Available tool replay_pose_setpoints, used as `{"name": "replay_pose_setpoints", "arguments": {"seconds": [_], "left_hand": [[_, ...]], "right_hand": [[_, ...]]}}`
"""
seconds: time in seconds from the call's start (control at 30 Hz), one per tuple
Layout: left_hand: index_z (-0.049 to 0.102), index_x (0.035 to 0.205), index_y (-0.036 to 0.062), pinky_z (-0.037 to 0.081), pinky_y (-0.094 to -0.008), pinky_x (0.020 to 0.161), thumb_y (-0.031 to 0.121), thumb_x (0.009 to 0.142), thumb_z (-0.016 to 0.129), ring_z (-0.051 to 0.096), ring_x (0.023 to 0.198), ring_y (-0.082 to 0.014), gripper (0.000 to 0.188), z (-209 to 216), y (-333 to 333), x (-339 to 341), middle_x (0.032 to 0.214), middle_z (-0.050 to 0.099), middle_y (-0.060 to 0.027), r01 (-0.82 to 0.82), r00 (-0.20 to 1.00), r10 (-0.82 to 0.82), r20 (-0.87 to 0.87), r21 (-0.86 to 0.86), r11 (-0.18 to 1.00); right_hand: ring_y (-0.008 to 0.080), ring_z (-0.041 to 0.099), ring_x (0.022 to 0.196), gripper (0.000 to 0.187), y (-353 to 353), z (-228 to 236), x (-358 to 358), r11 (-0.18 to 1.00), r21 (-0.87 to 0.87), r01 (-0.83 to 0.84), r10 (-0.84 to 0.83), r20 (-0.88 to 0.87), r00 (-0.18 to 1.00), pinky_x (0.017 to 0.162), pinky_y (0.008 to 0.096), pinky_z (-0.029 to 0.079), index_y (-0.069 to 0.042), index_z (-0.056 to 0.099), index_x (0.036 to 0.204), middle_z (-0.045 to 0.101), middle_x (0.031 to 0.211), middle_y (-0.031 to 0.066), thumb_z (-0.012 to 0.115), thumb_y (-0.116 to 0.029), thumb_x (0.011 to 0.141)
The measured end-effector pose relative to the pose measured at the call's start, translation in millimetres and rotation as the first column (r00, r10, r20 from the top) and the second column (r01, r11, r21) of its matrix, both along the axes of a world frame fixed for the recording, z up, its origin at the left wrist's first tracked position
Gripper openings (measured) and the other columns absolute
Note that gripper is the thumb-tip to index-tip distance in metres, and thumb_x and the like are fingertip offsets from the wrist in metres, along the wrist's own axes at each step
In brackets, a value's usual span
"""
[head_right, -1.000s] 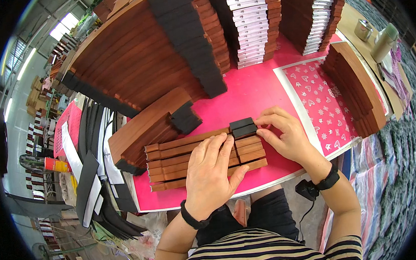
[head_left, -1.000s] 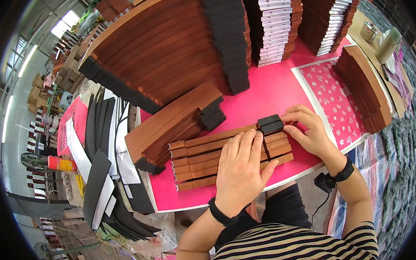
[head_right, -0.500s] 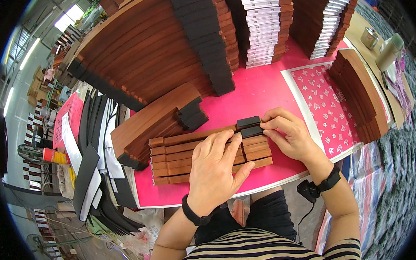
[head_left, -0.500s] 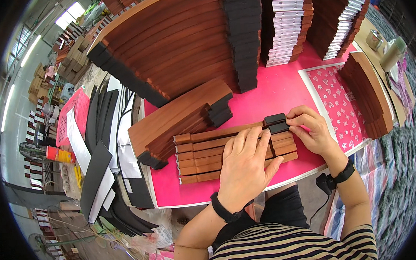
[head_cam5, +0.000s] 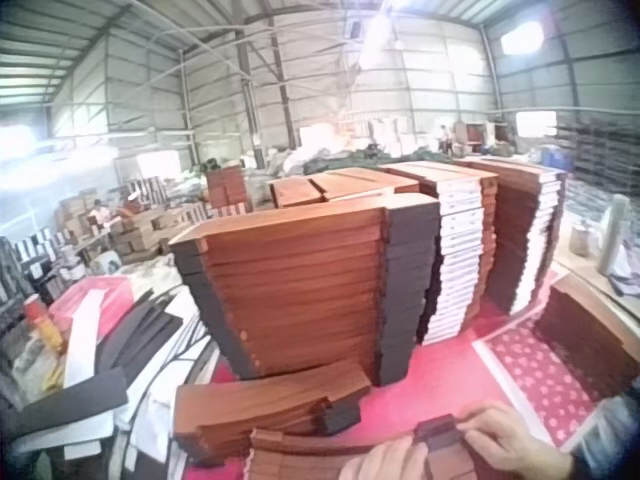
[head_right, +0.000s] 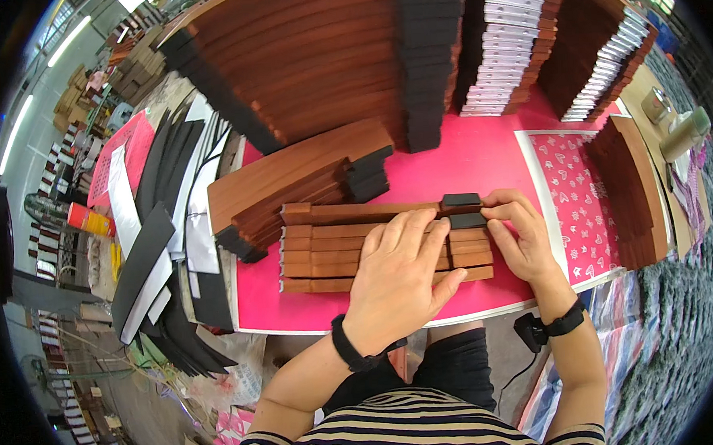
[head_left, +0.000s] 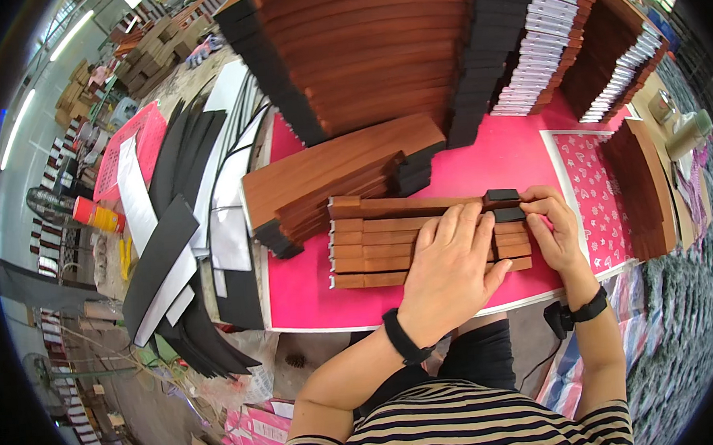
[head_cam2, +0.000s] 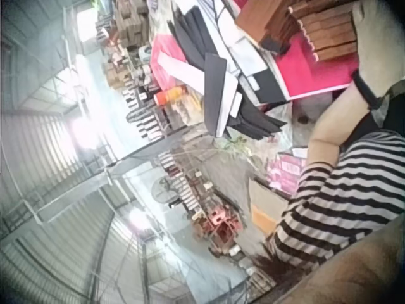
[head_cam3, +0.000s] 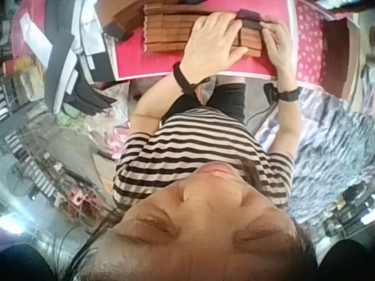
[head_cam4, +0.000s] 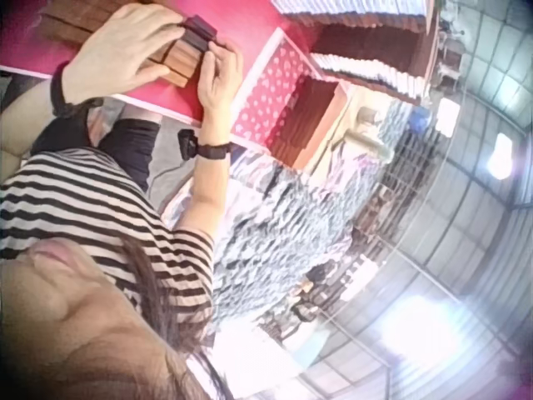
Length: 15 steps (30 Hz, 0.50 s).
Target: Applying black adhesive strips onto wooden furniture components on a assembly table.
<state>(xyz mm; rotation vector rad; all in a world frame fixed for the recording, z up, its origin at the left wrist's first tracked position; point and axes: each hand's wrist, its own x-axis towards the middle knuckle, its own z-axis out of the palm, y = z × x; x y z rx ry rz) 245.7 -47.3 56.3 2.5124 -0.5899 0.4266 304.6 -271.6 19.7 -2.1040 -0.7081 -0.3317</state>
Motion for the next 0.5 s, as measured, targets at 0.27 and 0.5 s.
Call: {"name": "replay_pose_setpoints", "arguments": {"seconds": [0.27, 0.5], "left_hand": [[0.058, 0.120, -0.0044, 0.040, -0.0445, 0.101, 0.031, 0.081, 0.071, 0.050, 0.120, -0.0333, 0.054, -4.3, -4.5, -0.3, 0.126, 0.053, -0.0196, 0.049, 0.999, -0.051, -0.013, -0.123, 0.991], [0.058, 0.124, -0.0006, 0.033, -0.0531, 0.111, 0.022, 0.080, 0.074, 0.050, 0.124, -0.0347, 0.052, -7.5, 19.0, -23.7, 0.125, 0.057, -0.0170, 0.039, 0.961, -0.004, 0.277, -0.122, 0.992]], "right_hand": [[0.0295, 0.060, 0.105, 0.027, -13.0, -18.5, -0.1, 0.996, -0.015, 0.083, -0.083, 0.028, 0.996, 0.092, 0.0370, 0.047, 0.001, 0.059, 0.114, 0.060, 0.115, 0.0179, 0.052, -0.022, 0.101], [0.0330, 0.060, 0.101, 0.040, -8.4, -25.6, 2.9, 0.985, -0.130, 0.110, -0.093, 0.130, 0.987, 0.090, 0.0394, 0.047, 0.002, 0.058, 0.116, 0.060, 0.114, 0.0198, 0.045, -0.035, 0.105]]}}
